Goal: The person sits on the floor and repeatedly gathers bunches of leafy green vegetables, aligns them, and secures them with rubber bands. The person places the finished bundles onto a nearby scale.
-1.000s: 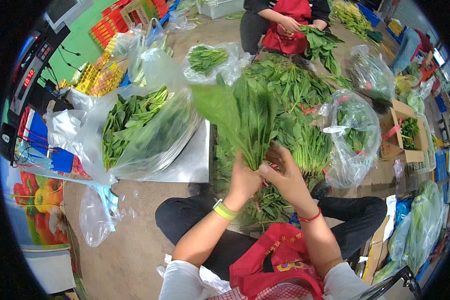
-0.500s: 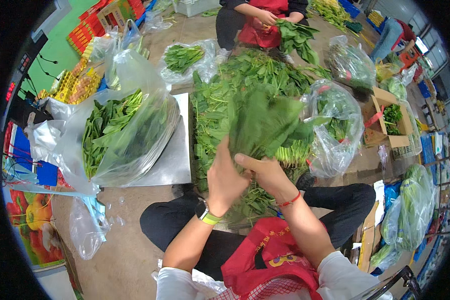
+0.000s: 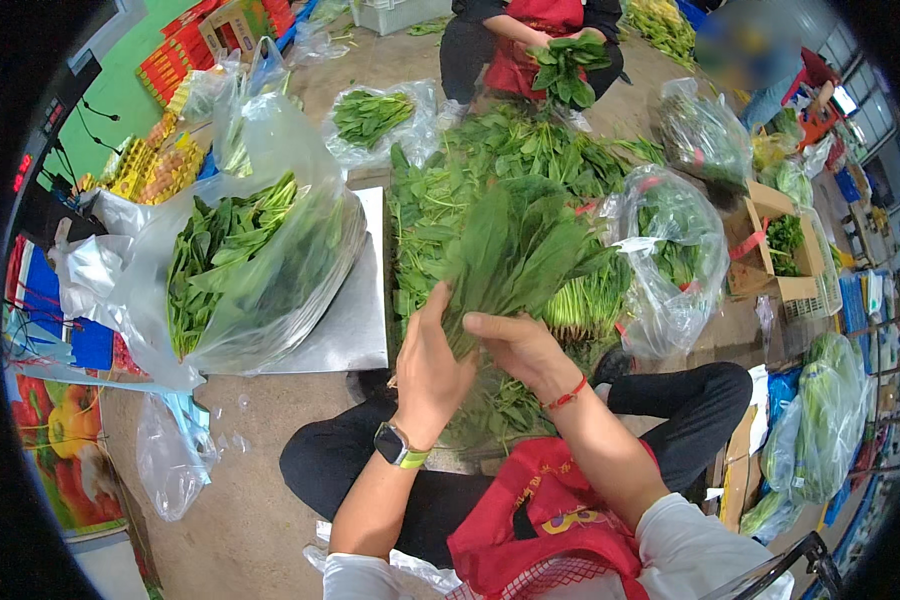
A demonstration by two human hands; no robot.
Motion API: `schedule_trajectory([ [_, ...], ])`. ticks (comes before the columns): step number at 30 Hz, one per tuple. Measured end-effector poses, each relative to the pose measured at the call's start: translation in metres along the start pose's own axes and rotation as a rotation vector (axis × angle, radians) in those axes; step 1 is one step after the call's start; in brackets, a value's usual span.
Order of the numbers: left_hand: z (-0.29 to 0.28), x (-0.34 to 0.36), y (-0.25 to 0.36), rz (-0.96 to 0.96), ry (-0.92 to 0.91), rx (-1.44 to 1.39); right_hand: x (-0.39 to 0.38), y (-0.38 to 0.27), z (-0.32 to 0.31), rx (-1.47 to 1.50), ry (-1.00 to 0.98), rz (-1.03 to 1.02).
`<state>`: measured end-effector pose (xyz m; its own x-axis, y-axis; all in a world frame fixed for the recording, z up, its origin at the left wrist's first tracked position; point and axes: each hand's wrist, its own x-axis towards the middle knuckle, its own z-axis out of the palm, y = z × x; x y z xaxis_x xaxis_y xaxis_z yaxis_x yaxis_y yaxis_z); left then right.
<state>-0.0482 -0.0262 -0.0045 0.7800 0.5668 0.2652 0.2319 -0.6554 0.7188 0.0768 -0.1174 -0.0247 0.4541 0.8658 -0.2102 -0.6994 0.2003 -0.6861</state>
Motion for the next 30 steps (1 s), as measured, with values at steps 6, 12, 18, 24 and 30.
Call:
schedule_trajectory([
  [6,-0.008,-0.006,-0.009,-0.024,0.039,-0.292,0.004,0.0,0.014,0.005,0.015,0.043],
  [12,-0.039,-0.012,-0.021,0.048,0.21,-0.32,0.01,-0.004,0.039,-0.025,0.038,0.103],
  [18,-0.163,-0.004,-0.05,-0.074,1.145,0.038,0.032,-0.085,0.129,0.087,-0.196,-0.419],
  [24,-0.317,0.019,-0.143,-0.248,1.141,0.692,0.137,-0.016,0.234,-0.034,-0.322,-0.067],
  [30,-0.395,-0.033,-0.143,-0.495,0.859,-0.577,0.183,0.099,0.33,-0.061,-0.041,-0.056],
])
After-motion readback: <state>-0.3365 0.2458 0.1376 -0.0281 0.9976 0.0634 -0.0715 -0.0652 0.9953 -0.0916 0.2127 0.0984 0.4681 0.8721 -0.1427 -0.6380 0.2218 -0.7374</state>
